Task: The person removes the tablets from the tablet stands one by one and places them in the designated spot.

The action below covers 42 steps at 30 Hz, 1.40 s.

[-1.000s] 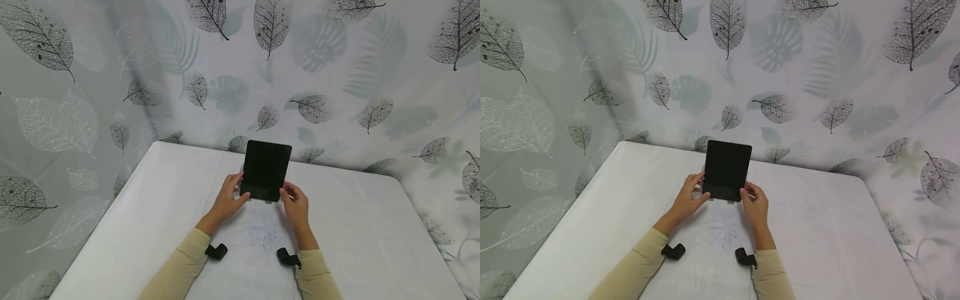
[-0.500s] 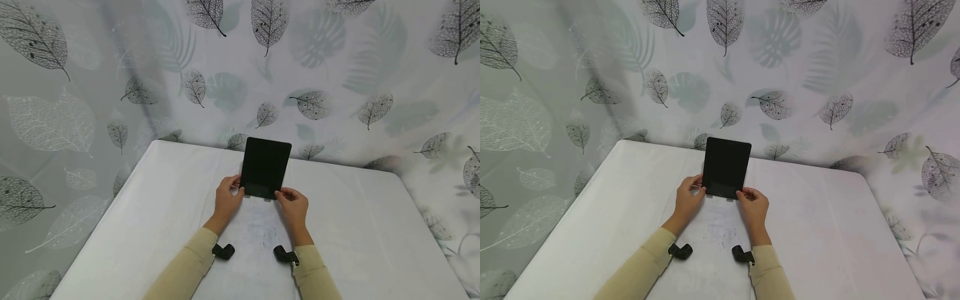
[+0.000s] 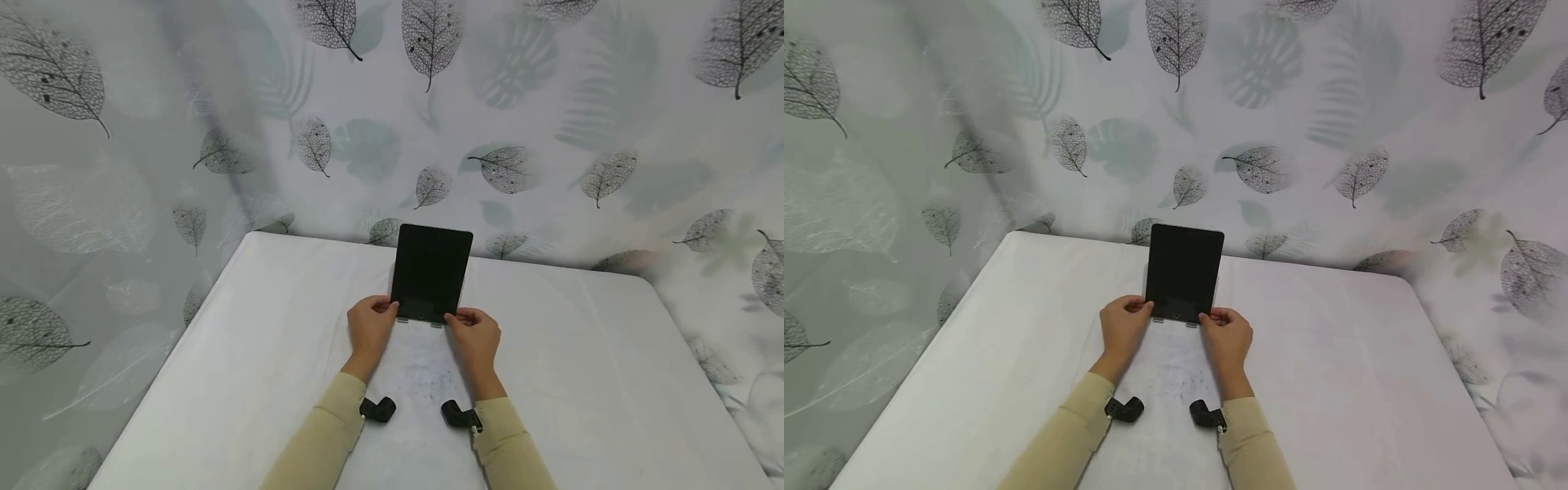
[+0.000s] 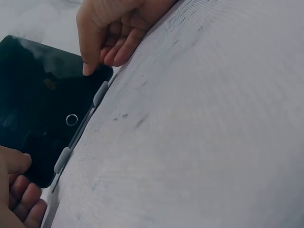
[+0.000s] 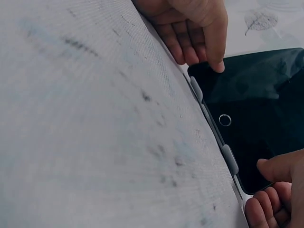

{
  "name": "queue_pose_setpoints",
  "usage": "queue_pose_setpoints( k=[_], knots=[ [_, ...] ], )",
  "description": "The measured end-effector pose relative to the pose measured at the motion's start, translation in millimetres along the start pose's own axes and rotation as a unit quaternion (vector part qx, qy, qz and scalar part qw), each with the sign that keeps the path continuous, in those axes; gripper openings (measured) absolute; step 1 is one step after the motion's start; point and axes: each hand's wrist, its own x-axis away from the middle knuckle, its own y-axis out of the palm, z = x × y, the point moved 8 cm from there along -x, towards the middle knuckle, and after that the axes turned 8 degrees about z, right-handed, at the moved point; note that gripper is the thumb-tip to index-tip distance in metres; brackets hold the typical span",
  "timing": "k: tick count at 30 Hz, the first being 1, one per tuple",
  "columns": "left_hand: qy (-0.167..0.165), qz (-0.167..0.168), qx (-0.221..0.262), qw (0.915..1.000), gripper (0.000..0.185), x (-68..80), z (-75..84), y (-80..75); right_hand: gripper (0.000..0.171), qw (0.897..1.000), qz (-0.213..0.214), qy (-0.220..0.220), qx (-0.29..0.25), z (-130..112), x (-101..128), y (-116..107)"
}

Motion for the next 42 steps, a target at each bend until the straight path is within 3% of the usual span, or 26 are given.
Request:
queue_pose_setpoints(
  k=[4,10,16,26,36,42],
  knots=[
    [0.01,-0.007,-0.019,0.9997,0.019,2.6,-1.3,-1.2,0.025,1.0,-0.016,-0.007,-0.001,-0.3,1.6,5.4],
    [0.056,-0.023,-0.033,0.9976,0.029,5.1,7.4,-0.4,0.026,1.0,-0.028,-0.004,-0.01,1.9,0.7,7.5],
    [0.063,-0.056,-0.018,0.9963,0.035,6.8,10.5,3.7,0.029,0.999,-0.032,-0.008,-0.032,0.6,0.5,7.4],
    [0.079,-0.061,0.019,0.9948,0.034,8.2,11.9,5.6,0.029,0.998,-0.025,-0.011,-0.062,-0.5,0.8,4.6],
    [0.129,-0.047,0.066,0.9883,0.035,11.7,19.3,2.2,0.028,0.995,-0.03,0.005,-0.099,-0.1,-0.8,3.8],
    [0.169,-0.063,0.074,0.9808,0.036,14.9,23.6,7.1,0.032,0.991,-0.04,0.027,-0.126,6.0,-4.8,1.1]
  ],
)
